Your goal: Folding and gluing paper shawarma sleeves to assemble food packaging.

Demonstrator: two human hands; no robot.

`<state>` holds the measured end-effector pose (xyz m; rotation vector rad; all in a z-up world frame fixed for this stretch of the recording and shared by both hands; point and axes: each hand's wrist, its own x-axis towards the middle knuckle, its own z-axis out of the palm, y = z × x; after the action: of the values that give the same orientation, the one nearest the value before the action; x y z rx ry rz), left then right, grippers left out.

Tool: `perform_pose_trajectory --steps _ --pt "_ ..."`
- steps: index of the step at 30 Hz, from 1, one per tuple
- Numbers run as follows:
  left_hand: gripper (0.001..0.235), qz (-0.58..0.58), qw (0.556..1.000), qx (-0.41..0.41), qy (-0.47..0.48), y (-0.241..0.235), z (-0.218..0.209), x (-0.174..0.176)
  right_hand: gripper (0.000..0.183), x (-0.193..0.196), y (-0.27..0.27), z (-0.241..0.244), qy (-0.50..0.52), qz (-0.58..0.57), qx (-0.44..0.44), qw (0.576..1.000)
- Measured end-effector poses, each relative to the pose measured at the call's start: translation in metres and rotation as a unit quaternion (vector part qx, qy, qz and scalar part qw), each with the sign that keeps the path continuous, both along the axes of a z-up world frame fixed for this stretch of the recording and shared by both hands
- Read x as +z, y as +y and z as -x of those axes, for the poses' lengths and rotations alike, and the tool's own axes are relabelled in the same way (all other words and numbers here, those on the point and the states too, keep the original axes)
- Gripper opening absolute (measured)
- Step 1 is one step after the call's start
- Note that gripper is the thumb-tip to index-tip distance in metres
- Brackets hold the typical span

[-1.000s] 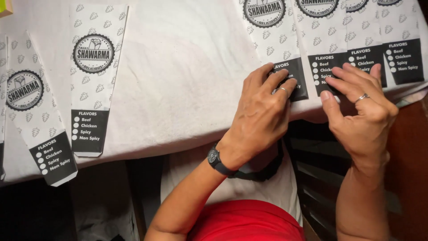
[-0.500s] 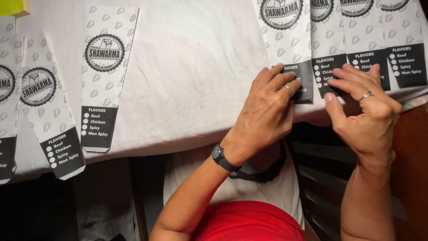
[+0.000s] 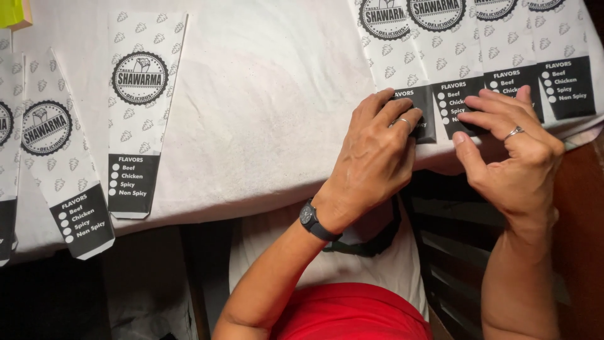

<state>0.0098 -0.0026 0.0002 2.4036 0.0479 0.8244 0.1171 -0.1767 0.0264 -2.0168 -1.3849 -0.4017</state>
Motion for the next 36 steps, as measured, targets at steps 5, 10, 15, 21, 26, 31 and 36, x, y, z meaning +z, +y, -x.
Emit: perform_pose_trajectory --steps 5,10,15,21,26,31,36 --pt "0.042 -0.011 1.000 0.014 -0.012 -0.007 -0.005 -0.004 0.015 0.001 0.001 0.003 -0.001 -0.001 -0.004 1.000" --pt "0.040 0.014 0.999 0.007 -0.044 -0.005 0.004 0.002 0.014 0.005 -0.001 0.005 -0.010 -0.002 0.001 1.000" --pt "0.039 0.024 0.997 0.019 -0.069 0.041 0.068 0.012 0.015 0.002 -0.010 0.007 -0.004 -0.020 -0.003 1.000" --pt "0.076 -0.180 0.910 0.328 0.175 0.151 0.210 0.022 0.016 -0.013 -0.028 -0.003 0.036 -0.019 -0.008 0.999" --pt "0.056 -0.075 0.931 0.296 0.200 0.151 0.212 0.008 0.015 0.011 0.013 0.028 0.020 -0.028 0.034 0.999" --pt "0.037 -0.121 0.948 0.283 0.080 0.106 0.133 0.008 0.014 0.019 0.071 0.067 0.029 -0.030 0.142 0.989" --pt "0.043 -0.115 0.943 0.309 0.046 0.076 0.096 0.012 0.023 0.012 0.104 0.088 0.049 -0.025 0.248 0.967"
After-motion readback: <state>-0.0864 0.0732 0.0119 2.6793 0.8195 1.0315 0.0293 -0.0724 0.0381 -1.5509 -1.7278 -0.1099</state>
